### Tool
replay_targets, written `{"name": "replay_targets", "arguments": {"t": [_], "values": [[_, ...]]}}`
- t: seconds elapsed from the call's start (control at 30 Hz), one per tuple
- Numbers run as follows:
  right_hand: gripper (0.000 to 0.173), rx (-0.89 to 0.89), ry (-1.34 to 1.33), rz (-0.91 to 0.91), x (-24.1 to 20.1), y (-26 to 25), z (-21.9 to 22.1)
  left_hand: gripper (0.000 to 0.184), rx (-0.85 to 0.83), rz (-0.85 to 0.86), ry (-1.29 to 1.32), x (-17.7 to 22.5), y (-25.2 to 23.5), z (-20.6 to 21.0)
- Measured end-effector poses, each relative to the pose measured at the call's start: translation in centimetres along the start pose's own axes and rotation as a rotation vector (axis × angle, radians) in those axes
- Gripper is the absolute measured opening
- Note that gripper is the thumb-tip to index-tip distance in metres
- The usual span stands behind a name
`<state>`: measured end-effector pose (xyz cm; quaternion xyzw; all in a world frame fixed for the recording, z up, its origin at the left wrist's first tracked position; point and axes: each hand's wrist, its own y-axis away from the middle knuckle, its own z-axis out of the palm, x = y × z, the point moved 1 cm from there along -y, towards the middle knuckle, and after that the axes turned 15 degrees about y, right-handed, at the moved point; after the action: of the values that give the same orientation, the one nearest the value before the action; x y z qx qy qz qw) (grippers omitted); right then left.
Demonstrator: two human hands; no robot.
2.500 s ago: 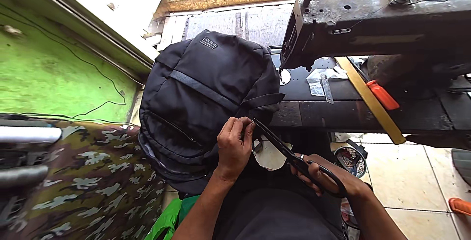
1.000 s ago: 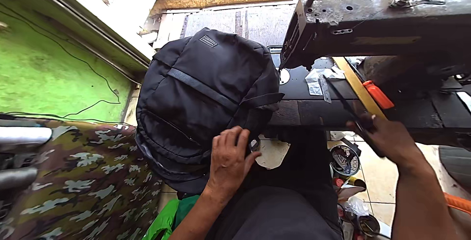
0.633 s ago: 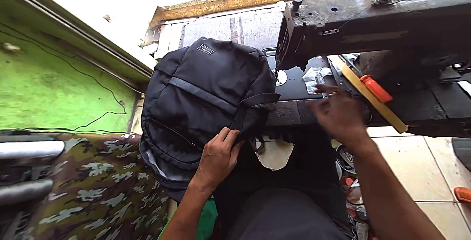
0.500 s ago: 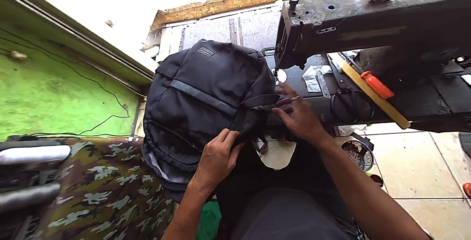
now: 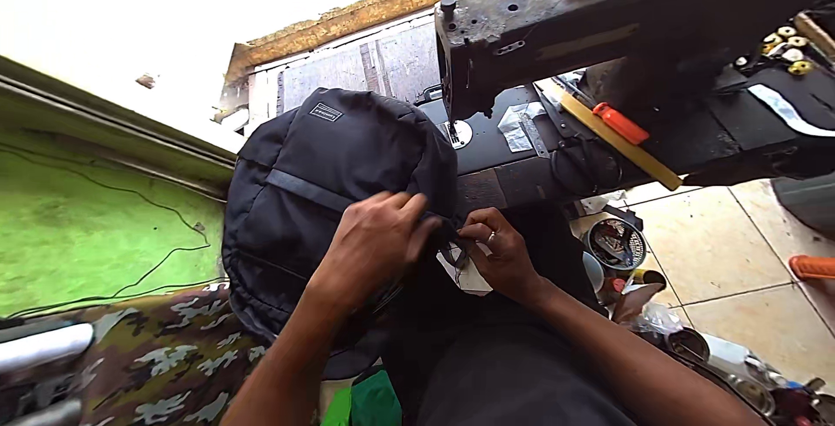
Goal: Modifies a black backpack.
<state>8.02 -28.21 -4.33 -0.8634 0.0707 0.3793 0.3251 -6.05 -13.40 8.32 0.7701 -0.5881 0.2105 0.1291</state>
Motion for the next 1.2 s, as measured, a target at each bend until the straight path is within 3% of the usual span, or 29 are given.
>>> {"name": "replay_targets", "arguments": {"t": [0.07,0.13,0.23,0.37,0.5,0.67,0.77,0.83,0.93,1.03,1.2], "values": [[0.011,-0.029,0.047,-0.040,-0.2,0.0,0.1,0.017,-0.098,0.278,-0.077,-0.2,-4.3,0.7],[0.012,-0.037,0.120,-0.082,-0.4,-0.1,-0.1,0.015,-0.341,0.425,-0.119,-1.1,-7.7,1.9],[0.014,-0.028,0.165,-0.091,-0.4,0.0,-0.6,0.020,-0.524,0.515,-0.224,-3.1,-10.3,3.7],[0.015,-0.027,0.105,-0.161,-0.2,0.4,-0.9,0.053,-0.578,0.444,-0.306,-3.8,-12.3,2.3],[0.016,0.016,0.072,-0.305,-0.4,0.0,-1.1,0.071,-0.547,0.411,-0.430,-3.3,-11.2,-2.3],[0.014,0.082,-0.079,-0.361,-2.3,-1.9,0.2,0.070,-0.315,0.304,-0.413,-2.0,-5.4,-8.1],[0.014,-0.130,-0.374,-0.317,-4.1,-3.5,0.9,0.068,-0.243,0.227,-0.450,0.3,-1.2,-10.2],[0.022,-0.276,-0.580,-0.187,-5.3,-4.2,1.2,0.066,-0.200,0.213,-0.482,1.9,1.0,-10.6],[0.034,-0.455,-0.678,0.015,-7.1,-4.8,1.7,0.056,-0.177,0.186,-0.531,3.4,3.2,-11.2],[0.049,-0.668,-0.797,-0.033,-7.9,-4.8,2.8,0.050,-0.185,0.165,-0.551,4.0,4.2,-11.9],[0.031,-0.870,-1.146,-0.168,-7.9,-4.9,3.5,0.045,-0.134,0.225,-0.564,5.4,4.2,-14.3]]}}
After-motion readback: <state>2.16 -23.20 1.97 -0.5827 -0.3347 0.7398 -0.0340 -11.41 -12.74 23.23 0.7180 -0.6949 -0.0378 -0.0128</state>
